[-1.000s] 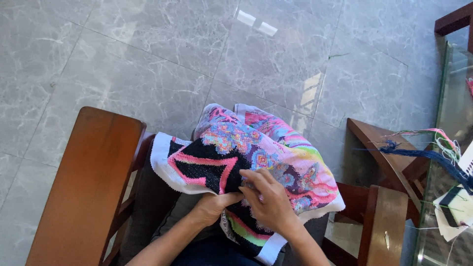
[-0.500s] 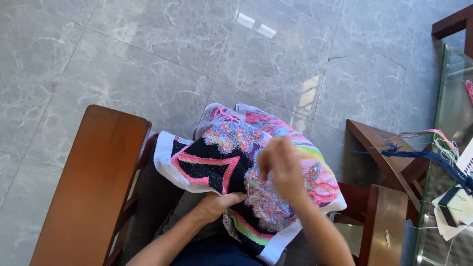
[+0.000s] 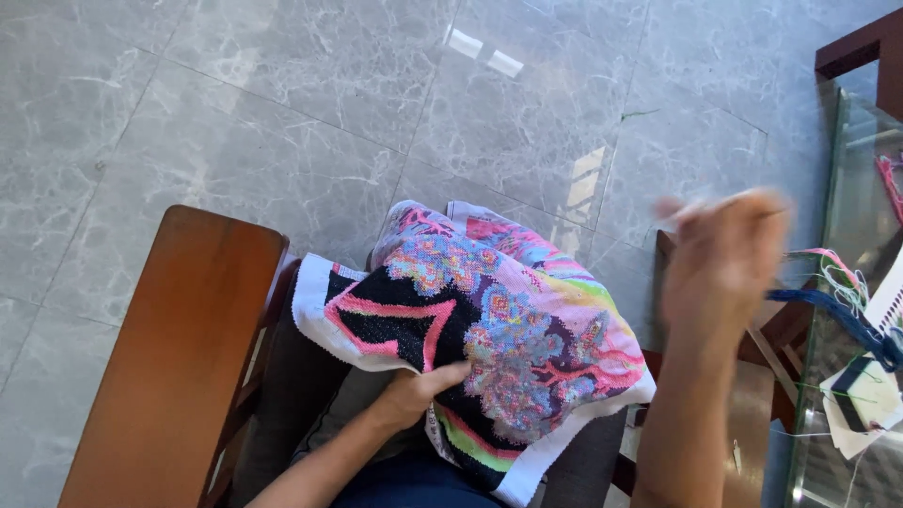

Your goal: A person is performing cross-stitch embroidery on a colorful pattern using a needle and thread.

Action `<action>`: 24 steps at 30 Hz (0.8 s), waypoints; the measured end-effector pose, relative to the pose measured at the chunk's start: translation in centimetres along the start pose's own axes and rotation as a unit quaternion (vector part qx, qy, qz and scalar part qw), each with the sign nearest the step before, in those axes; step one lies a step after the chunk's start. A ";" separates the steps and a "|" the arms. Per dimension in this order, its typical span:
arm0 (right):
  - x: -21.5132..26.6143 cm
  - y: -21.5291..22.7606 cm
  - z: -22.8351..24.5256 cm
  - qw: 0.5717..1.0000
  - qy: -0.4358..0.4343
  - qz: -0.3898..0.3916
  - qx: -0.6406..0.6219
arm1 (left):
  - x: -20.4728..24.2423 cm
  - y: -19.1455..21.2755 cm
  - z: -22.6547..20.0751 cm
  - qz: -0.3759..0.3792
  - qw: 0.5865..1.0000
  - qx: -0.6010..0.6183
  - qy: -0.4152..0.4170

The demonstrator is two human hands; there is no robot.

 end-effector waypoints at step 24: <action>16.9 -5.4 -5.5 0.908 0.174 0.301 0.235 | -0.2 -1.2 -2.2 -0.143 0.970 0.149 -0.127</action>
Point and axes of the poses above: each hand's wrist, its own x-axis away from the middle knuckle, its own y-axis out of the back of the hand, z = x × y, the point moved 4 cm from there along -x, towards the middle knuckle, and after that the axes turned 1 degree about z, right-handed, at the moved point
